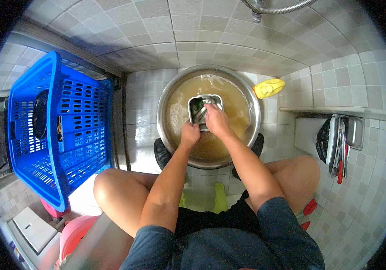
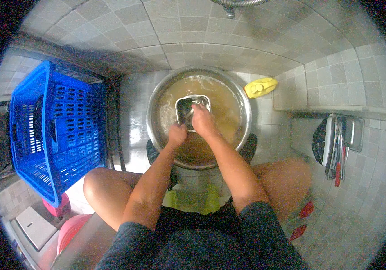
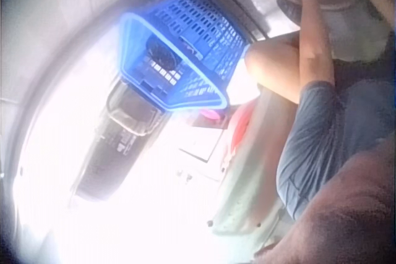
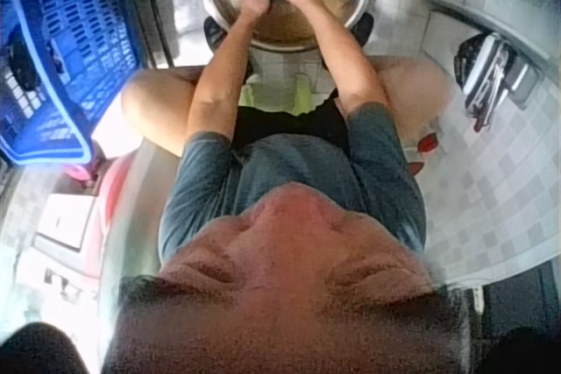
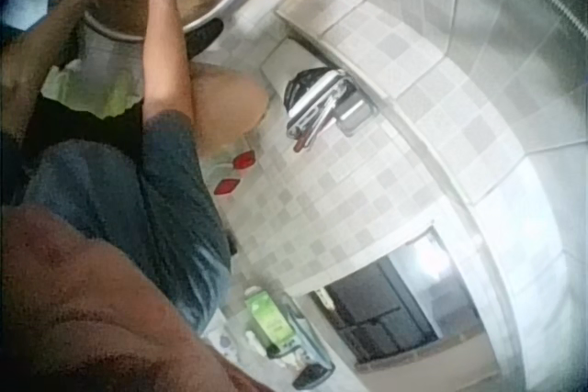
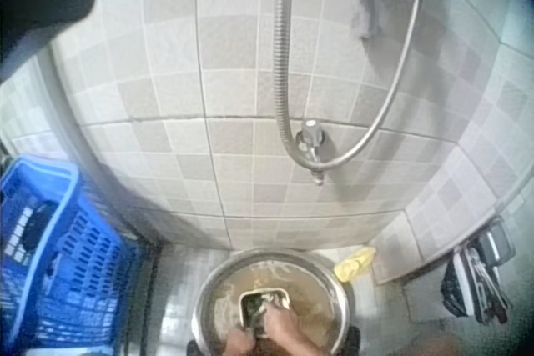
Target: The person washes metal containers and utensils in a basin of soapy water by hand and with a sponge, then places several items into a blue plastic basket.
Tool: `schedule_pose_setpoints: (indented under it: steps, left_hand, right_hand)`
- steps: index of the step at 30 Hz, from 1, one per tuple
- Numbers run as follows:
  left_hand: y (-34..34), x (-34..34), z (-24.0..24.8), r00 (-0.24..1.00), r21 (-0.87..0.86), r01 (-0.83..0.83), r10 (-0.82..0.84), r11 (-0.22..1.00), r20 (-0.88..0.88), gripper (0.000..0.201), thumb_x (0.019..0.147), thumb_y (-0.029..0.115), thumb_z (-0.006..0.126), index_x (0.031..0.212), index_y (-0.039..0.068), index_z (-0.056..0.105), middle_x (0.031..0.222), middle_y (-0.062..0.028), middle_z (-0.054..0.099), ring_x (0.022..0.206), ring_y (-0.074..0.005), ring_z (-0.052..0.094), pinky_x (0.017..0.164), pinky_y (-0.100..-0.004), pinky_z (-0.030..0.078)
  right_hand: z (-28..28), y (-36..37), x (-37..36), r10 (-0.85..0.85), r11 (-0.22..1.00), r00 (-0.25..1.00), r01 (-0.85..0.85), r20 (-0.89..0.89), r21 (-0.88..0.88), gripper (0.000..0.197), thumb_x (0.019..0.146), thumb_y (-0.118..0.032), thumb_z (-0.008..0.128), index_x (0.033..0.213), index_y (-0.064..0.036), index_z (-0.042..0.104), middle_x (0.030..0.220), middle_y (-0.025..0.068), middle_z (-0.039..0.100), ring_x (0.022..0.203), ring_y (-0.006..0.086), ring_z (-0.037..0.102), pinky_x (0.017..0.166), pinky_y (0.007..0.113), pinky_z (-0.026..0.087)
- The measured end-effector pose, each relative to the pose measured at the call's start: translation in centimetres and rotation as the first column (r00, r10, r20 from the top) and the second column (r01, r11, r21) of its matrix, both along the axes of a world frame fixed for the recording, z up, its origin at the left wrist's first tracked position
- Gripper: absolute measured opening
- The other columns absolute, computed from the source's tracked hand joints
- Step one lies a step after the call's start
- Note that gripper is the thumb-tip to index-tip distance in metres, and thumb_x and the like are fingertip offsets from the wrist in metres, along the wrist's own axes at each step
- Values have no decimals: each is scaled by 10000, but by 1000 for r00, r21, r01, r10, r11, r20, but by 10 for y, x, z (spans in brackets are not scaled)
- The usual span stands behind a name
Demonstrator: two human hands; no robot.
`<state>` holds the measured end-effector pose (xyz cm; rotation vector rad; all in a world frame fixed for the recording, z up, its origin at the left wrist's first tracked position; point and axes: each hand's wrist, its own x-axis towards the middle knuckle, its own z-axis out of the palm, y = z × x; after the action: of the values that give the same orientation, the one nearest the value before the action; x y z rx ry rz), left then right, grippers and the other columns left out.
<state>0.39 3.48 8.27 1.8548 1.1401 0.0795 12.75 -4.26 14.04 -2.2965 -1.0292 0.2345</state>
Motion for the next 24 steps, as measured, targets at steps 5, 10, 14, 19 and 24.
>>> schedule_pose_setpoints:
  steps: [5,10,14,19,24]
  left_hand:
    - [-5,-19,17,995,-100,95,-96,990,-3,279,832,146,525,907,-97,641,873,-366,617,913,-503,611,802,-508,496]
    - [-26,-12,28,977,-208,123,-156,970,-148,309,840,202,563,917,-84,650,921,-320,644,887,-458,648,809,-508,521]
    - [-20,-31,28,994,-194,-15,-7,981,-114,315,853,195,527,955,-83,634,968,-352,628,964,-492,613,876,-529,492]
    - [-7,-35,42,996,-268,-16,-7,963,-84,363,858,207,527,1039,-93,618,1032,-366,616,1019,-499,589,896,-501,478]
    - [-6,-40,38,984,-257,-114,74,960,-161,373,858,221,545,1023,-104,627,1047,-342,637,1045,-447,620,909,-481,489]
  right_hand:
    - [-11,5,-18,95,954,995,-87,14,-287,338,866,-82,522,1197,-51,585,1233,159,610,944,369,669,809,504,538]
    - [-30,-8,-14,131,853,991,-104,16,-512,236,801,-65,576,1033,-45,617,1165,183,596,961,387,652,779,485,548]
    - [-21,12,-36,181,830,983,-154,-2,-536,255,795,-80,631,1036,3,620,1225,251,551,965,385,658,777,471,566]
    - [9,18,-43,201,808,978,-200,-59,-555,422,770,-194,730,1106,6,571,1204,227,552,1008,392,625,853,466,532]
    - [46,20,-51,152,875,988,-125,20,-467,433,742,-220,737,1084,-5,581,1091,214,602,980,399,625,820,488,522]
